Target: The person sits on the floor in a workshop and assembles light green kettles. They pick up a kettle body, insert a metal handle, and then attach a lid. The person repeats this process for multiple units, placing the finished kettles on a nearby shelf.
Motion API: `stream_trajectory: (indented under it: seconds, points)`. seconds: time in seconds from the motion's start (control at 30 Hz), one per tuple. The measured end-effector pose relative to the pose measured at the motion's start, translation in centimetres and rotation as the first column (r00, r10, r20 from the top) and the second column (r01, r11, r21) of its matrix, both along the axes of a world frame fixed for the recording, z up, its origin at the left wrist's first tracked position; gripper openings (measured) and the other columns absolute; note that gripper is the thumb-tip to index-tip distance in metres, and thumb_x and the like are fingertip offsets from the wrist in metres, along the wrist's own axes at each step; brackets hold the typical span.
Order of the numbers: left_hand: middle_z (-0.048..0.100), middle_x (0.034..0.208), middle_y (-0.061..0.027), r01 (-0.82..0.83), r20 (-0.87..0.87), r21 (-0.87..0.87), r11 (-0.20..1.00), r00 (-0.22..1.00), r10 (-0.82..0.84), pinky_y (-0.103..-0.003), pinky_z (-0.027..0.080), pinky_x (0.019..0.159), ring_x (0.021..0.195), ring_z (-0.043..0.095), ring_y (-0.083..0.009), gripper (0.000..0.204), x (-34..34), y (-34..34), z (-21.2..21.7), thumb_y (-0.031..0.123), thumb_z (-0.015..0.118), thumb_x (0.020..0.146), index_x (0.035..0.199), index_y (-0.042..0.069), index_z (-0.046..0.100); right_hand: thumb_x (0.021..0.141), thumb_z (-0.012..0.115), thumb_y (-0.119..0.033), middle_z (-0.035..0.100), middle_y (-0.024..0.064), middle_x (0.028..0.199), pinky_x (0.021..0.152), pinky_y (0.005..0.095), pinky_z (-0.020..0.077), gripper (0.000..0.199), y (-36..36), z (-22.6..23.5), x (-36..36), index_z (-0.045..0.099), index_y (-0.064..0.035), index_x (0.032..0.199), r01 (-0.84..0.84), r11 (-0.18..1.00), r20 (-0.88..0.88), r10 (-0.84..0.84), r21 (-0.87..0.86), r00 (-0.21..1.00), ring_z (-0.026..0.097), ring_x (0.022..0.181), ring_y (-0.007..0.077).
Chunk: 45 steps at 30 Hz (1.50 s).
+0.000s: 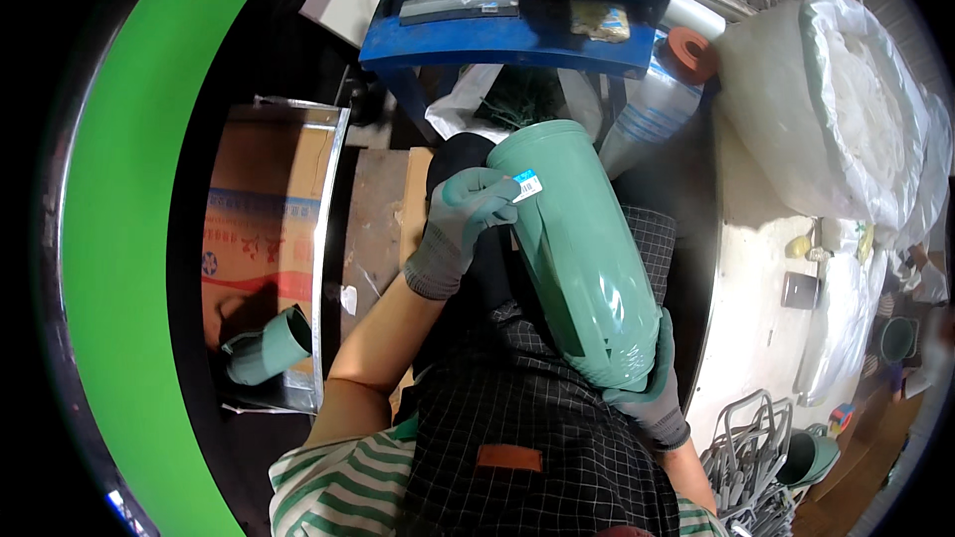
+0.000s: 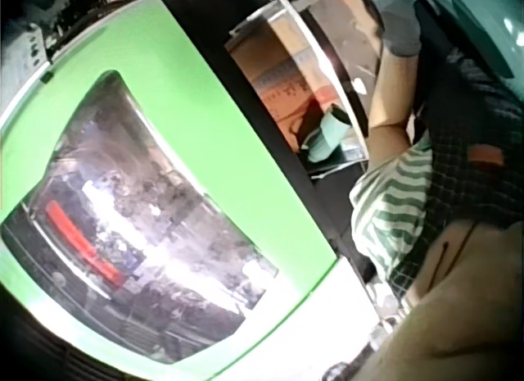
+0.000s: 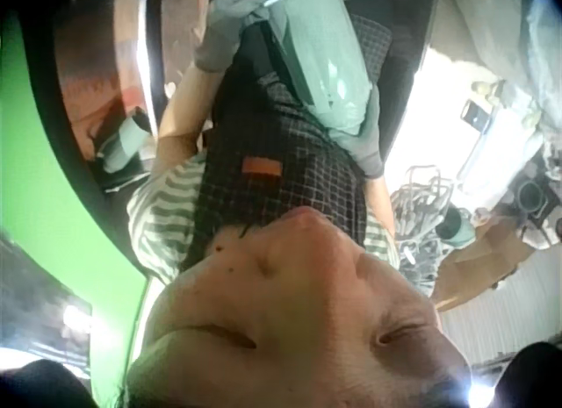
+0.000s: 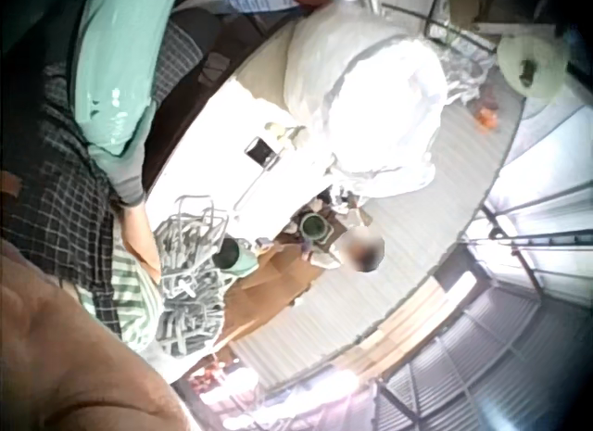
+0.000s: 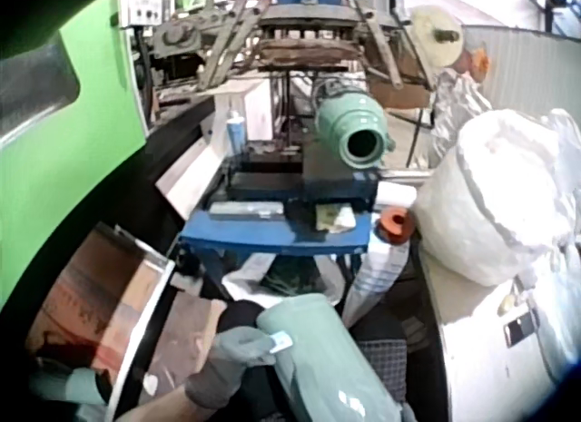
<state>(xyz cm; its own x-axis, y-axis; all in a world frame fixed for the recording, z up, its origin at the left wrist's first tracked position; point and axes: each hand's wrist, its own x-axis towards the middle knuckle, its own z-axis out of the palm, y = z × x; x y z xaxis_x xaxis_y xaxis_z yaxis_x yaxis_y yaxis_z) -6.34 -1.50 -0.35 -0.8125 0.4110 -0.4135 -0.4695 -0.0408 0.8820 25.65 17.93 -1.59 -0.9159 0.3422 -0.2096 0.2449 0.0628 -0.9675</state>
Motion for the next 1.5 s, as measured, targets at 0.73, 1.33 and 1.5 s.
stream_trajectory:
  seconds: [0.73, 1.33, 1.5]
  points:
    - [0.068, 0.124, -0.0170, 0.168, -0.579, -0.477, 0.863, 0.679, -0.452, -0.039, 0.053, 0.100, 0.114, 0.068, -0.0289, 0.064, -1.7, 4.1, -2.5, 0.031, 0.086, 0.087, 0.137, 0.001, 0.058, 0.069, 0.096, -0.047, 0.039, 0.0164, 0.165, 0.124, 0.0414, 0.0333, 0.136, 6.5, 2.4, 3.8, 0.017, 0.0010, 0.167, 0.108, 0.853, 0.142, -0.040, -0.511, 0.989, 0.040, 0.151, 0.0270]
    - [0.071, 0.107, -0.0101, -0.497, -0.867, -0.144, 0.856, -0.353, -0.351, -0.049, 0.051, 0.087, 0.108, 0.063, -0.0338, 0.033, 0.8, 5.0, 10.9, 0.026, 0.084, 0.081, 0.109, 0.013, 0.074, 0.085, 0.076, -0.045, 0.045, 0.0181, 0.160, 0.119, 0.0465, 0.0424, 0.103, 5.6, 6.8, 0.4, 0.026, -0.0056, 0.166, 0.298, 0.754, -0.227, -0.505, -0.586, 0.832, 0.048, 0.145, 0.0348]
    - [0.065, 0.101, -0.0138, -0.533, -0.984, 0.111, 0.839, -0.177, 0.018, -0.051, 0.055, 0.090, 0.094, 0.064, -0.0346, 0.030, 4.3, -7.2, 10.2, 0.021, 0.088, 0.074, 0.089, 0.011, 0.063, 0.091, 0.072, -0.046, 0.047, 0.0196, 0.158, 0.113, 0.0467, 0.0486, 0.097, 10.7, 8.1, -7.0, 0.026, -0.0044, 0.165, 0.143, 0.884, -0.308, -0.301, -0.445, 0.903, 0.052, 0.142, 0.0346]
